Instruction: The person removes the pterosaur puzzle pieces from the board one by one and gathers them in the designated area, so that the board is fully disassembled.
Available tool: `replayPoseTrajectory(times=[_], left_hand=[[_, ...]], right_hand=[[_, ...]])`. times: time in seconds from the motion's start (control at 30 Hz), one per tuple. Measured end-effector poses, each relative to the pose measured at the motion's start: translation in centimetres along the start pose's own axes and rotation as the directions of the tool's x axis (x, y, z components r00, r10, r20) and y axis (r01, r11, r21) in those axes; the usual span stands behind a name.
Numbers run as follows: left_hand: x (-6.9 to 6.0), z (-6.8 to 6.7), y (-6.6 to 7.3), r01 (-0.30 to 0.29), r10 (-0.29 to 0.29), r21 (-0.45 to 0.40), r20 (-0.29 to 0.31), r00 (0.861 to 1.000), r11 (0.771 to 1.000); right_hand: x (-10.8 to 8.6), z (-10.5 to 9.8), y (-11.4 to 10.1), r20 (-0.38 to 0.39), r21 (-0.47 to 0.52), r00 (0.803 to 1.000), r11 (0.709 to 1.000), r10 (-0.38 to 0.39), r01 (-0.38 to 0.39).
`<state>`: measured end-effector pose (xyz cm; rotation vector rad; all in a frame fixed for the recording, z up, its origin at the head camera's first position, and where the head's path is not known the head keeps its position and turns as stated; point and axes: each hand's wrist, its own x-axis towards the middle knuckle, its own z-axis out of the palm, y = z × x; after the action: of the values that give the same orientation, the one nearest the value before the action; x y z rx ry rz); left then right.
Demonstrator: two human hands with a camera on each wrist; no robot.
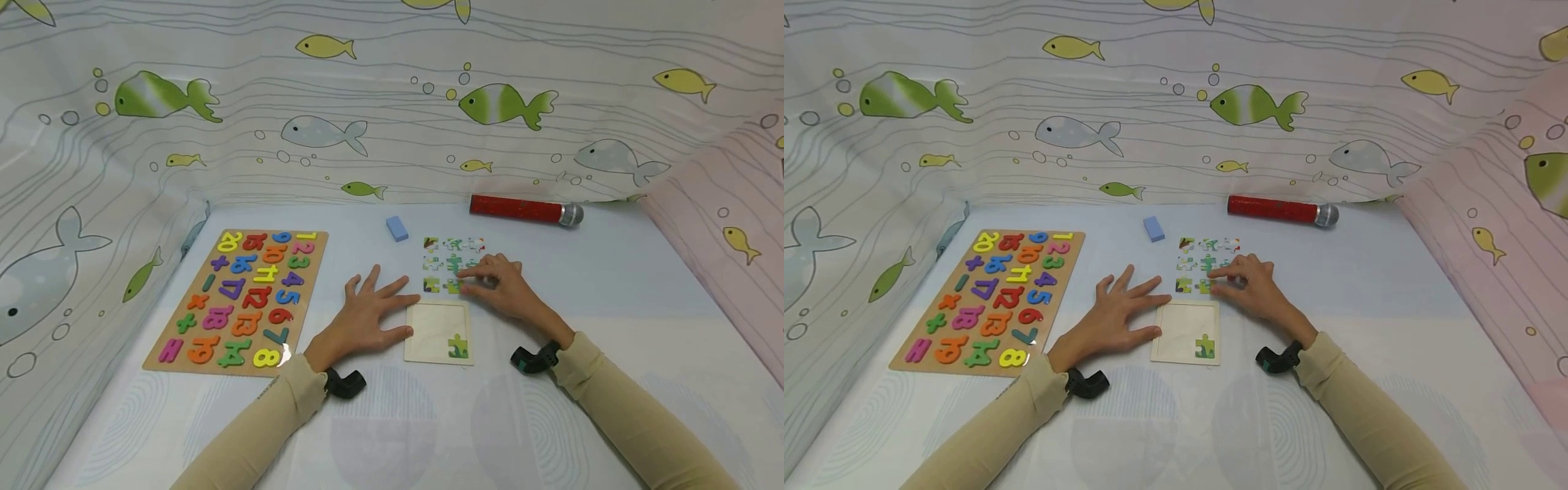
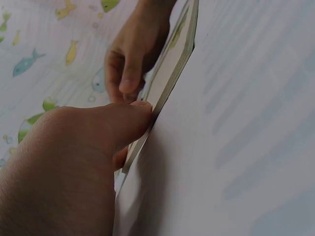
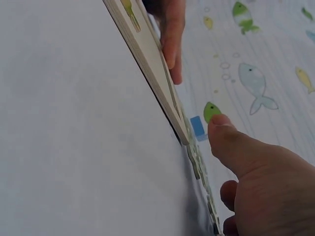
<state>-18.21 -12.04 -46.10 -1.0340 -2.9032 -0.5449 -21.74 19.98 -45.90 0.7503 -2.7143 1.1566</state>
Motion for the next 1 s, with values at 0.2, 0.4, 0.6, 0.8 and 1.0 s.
replayPoseTrajectory(times=[0.2,0.4,0.6,0.8,1.0], left_hand=[[0.0,-0.2,0.1,0.002,-0.002,-0.003,-0.007,1.000,1.000],[0.0,-0.1,0.1,0.010,-0.010,-0.010,-0.001,1.000,1.000],[0.0,0.0,0.1,0.021,-0.021,-0.002,0.000,1.000,1.000],[0.0,0.0,0.2,0.019,-0.019,-0.006,-0.002,1.000,1.000],[0.0,-0.1,0.2,0.023,-0.023,-0.013,0.007,1.000,1.000]], right_hand=[[0.0,-0.1,-0.2,0.092,0.031,0.995,0.999,-0.037,0.035],[-0.2,-0.3,-0.9,0.145,0.062,0.986,0.995,-0.086,0.077],[-0.3,-0.4,-2.0,0.262,0.094,0.959,0.992,-0.109,0.087],[-0.6,-0.5,-2.9,0.358,0.088,0.926,0.992,-0.117,0.091],[-0.8,-0.5,-3.5,0.415,0.058,0.901,0.992,-0.128,0.114]])
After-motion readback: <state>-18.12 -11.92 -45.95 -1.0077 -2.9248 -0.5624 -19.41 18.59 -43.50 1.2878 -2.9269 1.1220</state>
